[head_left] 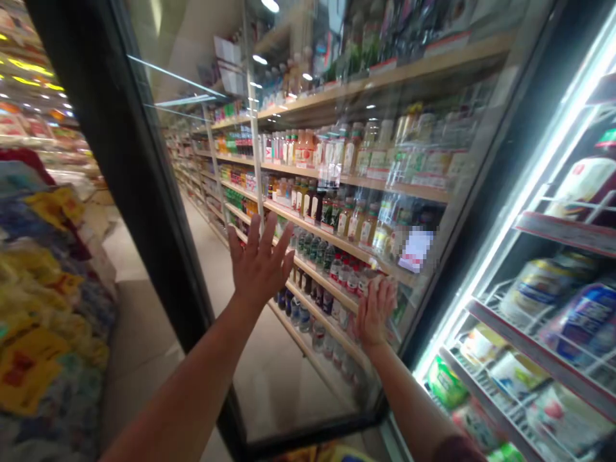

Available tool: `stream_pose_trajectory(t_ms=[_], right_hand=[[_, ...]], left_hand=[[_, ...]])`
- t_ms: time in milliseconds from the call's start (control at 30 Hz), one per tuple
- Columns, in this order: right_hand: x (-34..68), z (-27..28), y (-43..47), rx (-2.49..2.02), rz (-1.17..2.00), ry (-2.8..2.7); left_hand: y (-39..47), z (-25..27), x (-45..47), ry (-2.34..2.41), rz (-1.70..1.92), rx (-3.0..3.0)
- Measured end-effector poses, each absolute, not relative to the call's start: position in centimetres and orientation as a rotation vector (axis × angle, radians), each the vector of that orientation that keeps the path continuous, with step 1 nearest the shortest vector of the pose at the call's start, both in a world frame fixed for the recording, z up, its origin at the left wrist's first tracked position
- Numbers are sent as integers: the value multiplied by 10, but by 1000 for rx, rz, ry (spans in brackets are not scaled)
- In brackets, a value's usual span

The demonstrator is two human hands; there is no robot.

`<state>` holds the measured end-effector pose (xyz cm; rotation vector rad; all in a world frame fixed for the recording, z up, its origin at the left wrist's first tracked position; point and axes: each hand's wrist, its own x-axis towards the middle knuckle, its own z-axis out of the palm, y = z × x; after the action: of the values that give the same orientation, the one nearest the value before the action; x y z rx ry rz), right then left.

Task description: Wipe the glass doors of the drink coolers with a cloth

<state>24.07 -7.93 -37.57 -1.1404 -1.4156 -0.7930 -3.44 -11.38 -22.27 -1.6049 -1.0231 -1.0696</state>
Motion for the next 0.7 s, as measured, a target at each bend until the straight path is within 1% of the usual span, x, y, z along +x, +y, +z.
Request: stream_pose_trajectory(t_ms=[67,200,267,333,467,533,600,700], right_hand=[[241,-375,-81,-1149,-782,-1424],[251,-312,-73,-1099,-712,-1361],[251,-294,-71,-1078,-675,-1365],[243,-307,-76,-1089,-663,-1396],[220,-376,-91,-1065,-700,-1534],[214,-384,-95,-1060,-699,-1568],[214,-359,-95,-1089,-674,-1549],[219,-300,-90,-1101,-640,-1511]], left_hand=[[-115,-223,-34,-1035,-1049,-1598],[-116,-224,-34,-1033,-1065,-1595],[-116,-224,-33,-1038,-1077,-1598],[-117,-224,-32,-1059,-1073,-1615],[-121,-225,-30,-1083,-1093,-1637],[-123,-224,-29,-1077,-1105,-1647],[-123,-224,-28,-1074,-1092,-1634],[-123,-224,-27,-1098,-1058,-1617]])
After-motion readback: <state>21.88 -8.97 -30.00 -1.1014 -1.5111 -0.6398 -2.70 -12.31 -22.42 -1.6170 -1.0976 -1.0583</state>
